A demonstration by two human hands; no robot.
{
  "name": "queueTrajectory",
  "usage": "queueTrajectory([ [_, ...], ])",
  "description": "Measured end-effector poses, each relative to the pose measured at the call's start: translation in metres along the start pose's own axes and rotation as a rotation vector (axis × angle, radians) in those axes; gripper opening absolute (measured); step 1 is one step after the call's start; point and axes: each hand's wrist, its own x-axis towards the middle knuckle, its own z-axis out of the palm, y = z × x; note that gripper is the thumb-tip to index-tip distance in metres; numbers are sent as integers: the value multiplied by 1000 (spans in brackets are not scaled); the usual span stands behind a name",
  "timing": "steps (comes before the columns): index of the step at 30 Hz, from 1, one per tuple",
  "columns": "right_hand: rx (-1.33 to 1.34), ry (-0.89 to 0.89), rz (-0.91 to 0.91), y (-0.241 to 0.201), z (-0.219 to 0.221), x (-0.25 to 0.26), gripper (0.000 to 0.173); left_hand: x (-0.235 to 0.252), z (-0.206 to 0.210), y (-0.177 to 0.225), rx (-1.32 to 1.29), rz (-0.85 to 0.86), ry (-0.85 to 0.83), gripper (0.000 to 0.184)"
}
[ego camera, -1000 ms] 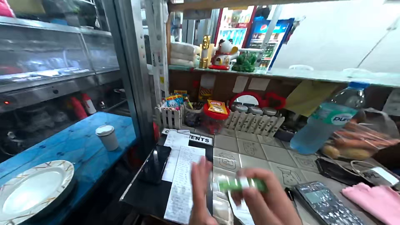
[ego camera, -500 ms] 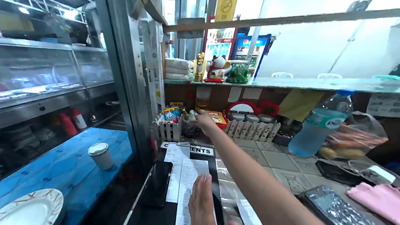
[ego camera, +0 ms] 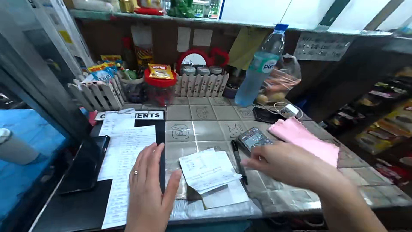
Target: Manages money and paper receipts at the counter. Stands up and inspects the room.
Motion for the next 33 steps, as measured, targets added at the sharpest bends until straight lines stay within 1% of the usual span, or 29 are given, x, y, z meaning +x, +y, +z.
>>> queueTrajectory([
  [1, 42, 10, -7, 6, 17, -6, 42, 0, 1, 10, 62, 59, -23, 62],
  [3, 140, 49, -57, 10, 42, -11, 34, -3, 7, 34, 132, 204, -106, 54],
  [4, 197, 78, -81, 12, 51, -11, 29, -6, 14, 44, 137, 254, -180, 54],
  [6, 300, 111, -73, 14, 57, -10, 23, -11, 33, 56, 109, 301, -331, 62],
  [8, 321, 157, -54, 15, 60, -8, 21, -17, 47, 58, 119, 321, -436, 66],
  [9, 301, 185, -57, 15, 62, -7, 24, -21, 50, 58, 129, 333, -462, 67],
  [11, 250, 243, -81, 10, 67, -6, 29, -30, 48, 59, 148, 353, -484, 63],
  [13, 258, 278, -99, 5, 72, -5, 21, -38, 43, 61, 161, 367, -499, 58],
  [14, 322, 290, -109, 7, 72, -5, 17, -40, 41, 62, 162, 369, -496, 56],
  [16, 579, 324, -151, 13, 73, -8, 15, -44, 38, 63, 167, 356, -487, 52],
  [19, 1042, 345, -289, 20, 77, -14, 20, -50, 41, 66, 219, 332, -476, 52],
  [22, 1233, 292, -476, 18, 85, -16, 21, -53, 48, 65, 227, 337, -428, 52],
  [24, 1252, 242, -541, 13, 91, -16, 21, -54, 52, 63, 224, 358, -421, 51],
  [27, 1186, 216, -591, 11, 92, -16, 25, -56, 55, 63, 243, 370, -422, 48],
  [28, 1173, 224, -606, 10, 92, -15, 30, -57, 55, 63, 246, 364, -412, 47],
  [30, 1166, 249, -566, 4, 92, -15, 42, -58, 55, 64, 255, 348, -407, 45],
  [31, 1150, 264, -518, 1, 92, -16, 43, -58, 54, 65, 266, 344, -411, 45],
  [33, 1108, 295, -437, -6, 91, -16, 32, -57, 53, 67, 282, 337, -431, 43],
])
